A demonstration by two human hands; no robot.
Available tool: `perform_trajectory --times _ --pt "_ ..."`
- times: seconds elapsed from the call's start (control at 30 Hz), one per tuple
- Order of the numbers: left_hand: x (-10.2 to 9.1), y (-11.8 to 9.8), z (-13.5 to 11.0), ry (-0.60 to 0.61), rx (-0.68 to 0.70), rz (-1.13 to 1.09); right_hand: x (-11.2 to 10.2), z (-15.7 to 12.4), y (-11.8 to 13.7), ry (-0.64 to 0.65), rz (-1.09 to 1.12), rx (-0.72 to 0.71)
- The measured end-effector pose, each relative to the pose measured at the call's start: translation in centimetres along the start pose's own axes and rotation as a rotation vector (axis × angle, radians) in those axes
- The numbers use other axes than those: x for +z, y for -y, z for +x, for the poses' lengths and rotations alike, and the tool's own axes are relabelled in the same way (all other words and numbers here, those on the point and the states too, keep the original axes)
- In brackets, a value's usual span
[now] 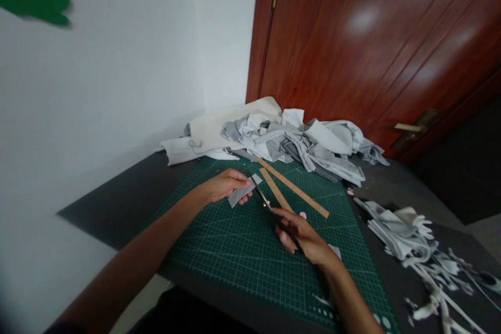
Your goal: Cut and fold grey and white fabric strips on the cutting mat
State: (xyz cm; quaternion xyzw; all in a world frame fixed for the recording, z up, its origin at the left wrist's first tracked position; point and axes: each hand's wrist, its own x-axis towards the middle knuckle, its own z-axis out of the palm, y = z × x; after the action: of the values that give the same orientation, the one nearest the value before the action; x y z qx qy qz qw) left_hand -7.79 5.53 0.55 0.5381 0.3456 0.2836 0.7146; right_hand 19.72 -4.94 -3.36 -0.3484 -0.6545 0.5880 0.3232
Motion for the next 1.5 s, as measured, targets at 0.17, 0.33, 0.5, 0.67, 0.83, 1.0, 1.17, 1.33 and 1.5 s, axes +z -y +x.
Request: perform_trajectory --times 0.17,0.33,0.5,0.67,0.83,1.0,1.17,1.33,1.5 --pt "-0.03 -0.11 -0.13 0.007 -0.002 0.003 -0.13 -0.08 -0.03 -0.004 0.021 0.010" --pt "-0.19 -0.03 -0.04 0.027 0.000 0.006 -0.07 -0.04 0.02 -0.001 0.042 0.021" --pt "-0.20 0.19 0.10 0.034 0.014 0.010 -0.13 0.01 -0.33 -0.005 0.061 0.018" --pt "-0.24 0.25 0.15 0.034 0.010 0.010 -0.23 -0.15 -0.23 0.022 0.017 -0.004" --pt "-0.32 0.29 0.20 0.028 0.007 0.010 -0.10 -0.15 0.03 0.031 -0.011 -0.030" --pt "-0.32 0.36 0.22 0.029 0.008 0.004 -0.02 -0.12 0.06 0.052 -0.016 -0.044" --pt "-0.31 0.25 0.16 0.024 -0.006 0.004 -0.05 -0.11 0.20 0.038 -0.045 -0.031" --pt "-0.32 0.26 0.14 0.026 -0.005 0.002 -0.03 -0.04 0.40 0.047 -0.019 0.007" --pt "-0.33 0.40 0.22 0.029 -0.007 0.003 -0.04 -0.02 0.05 0.021 0.037 0.050"
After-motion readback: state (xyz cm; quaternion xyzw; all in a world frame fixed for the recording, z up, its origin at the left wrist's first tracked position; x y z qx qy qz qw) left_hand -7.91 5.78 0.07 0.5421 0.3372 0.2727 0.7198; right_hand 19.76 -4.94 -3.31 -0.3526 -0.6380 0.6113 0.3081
